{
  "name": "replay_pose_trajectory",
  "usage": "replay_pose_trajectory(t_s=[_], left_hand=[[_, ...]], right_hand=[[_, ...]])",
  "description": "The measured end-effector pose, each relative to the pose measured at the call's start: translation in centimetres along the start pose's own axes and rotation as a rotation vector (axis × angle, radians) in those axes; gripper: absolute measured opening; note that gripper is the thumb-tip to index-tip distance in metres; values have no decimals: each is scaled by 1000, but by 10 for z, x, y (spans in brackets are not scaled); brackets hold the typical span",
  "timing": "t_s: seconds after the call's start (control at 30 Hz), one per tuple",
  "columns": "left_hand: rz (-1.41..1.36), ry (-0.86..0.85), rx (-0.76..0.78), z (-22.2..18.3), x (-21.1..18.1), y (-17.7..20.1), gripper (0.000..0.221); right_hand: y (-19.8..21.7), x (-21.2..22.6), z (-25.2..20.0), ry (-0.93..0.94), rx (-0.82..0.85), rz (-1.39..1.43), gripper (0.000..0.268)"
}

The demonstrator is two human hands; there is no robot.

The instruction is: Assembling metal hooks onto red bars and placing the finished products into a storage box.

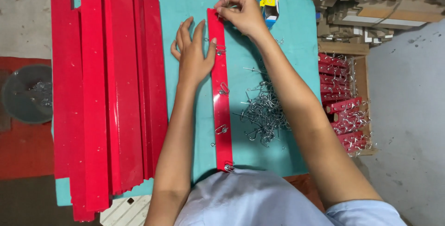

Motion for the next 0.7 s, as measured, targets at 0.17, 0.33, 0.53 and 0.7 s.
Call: replay_pose_trajectory(t_s=[0.17, 0.33, 0.53, 0.7], left_hand=[[119, -135, -16, -12, -8, -1, 57], [169, -143, -51, -11, -10, -1, 45], [176, -127, -25, -12, -6, -5, 51], [194, -126, -28, -12, -6, -5, 52]], right_hand=[[5, -26, 4, -7, -6, 30, 9], [2, -29, 4, -2, -4, 102, 15], [1, -18, -1, 66, -18, 64, 4], [0, -13, -3, 86, -16, 78, 5]])
Point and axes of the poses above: each hand's wrist, its own z-axis towards the middle knuckle, its own y-axis out of the back of the hand, x = y × z, the point moved 10 cm from there along z, towards the middle knuckle, and after that the axes turned 5 degrees about -x, right-handed, at the moved point
